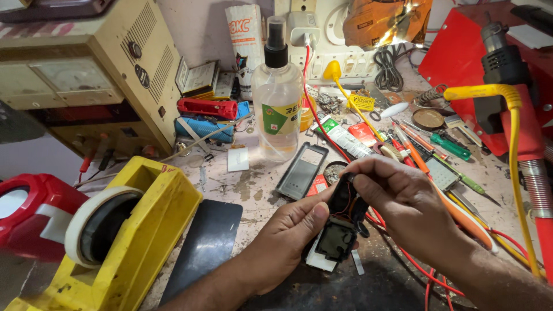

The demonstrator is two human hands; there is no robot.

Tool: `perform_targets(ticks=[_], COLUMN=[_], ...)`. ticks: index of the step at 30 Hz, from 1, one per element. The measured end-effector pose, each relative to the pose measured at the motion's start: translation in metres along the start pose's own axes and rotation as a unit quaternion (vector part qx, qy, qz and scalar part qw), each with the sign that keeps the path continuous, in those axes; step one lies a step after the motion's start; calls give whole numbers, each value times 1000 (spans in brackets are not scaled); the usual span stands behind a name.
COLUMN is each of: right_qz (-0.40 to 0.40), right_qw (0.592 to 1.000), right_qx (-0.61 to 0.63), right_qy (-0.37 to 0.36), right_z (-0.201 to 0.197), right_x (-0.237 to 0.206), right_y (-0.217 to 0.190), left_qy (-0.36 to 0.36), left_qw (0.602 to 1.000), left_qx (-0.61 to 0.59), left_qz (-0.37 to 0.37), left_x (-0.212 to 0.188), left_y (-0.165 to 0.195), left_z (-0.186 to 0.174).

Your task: The person assembles a small electronic device by inserting a battery, connecting a camera module, and attaching a screen. They handle the components by hand, aligning and seating each part into the device chassis on a cluttered workbench.

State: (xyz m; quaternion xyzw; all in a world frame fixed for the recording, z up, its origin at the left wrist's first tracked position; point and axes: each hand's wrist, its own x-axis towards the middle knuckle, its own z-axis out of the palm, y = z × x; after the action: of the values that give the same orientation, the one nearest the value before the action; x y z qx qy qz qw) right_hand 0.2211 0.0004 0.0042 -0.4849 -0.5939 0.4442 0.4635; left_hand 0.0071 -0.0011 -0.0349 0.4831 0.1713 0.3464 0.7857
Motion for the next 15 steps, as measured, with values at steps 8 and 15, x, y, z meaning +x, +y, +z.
perform_targets(ticks=[8, 15], right_qz=[-3, -19], right_qw=[1000, 999], right_qx=[-6, 15], right_qy=[1, -30], right_z=[3, -1], right_x=[1, 3], right_y=[-4, -12], left_qy=[7, 36], left_qw=[1000, 998], left_qx=[13, -51], left_qz=[3, 0], left_x=[-1, 0], left_y=[3, 1], left_z=[2, 4])
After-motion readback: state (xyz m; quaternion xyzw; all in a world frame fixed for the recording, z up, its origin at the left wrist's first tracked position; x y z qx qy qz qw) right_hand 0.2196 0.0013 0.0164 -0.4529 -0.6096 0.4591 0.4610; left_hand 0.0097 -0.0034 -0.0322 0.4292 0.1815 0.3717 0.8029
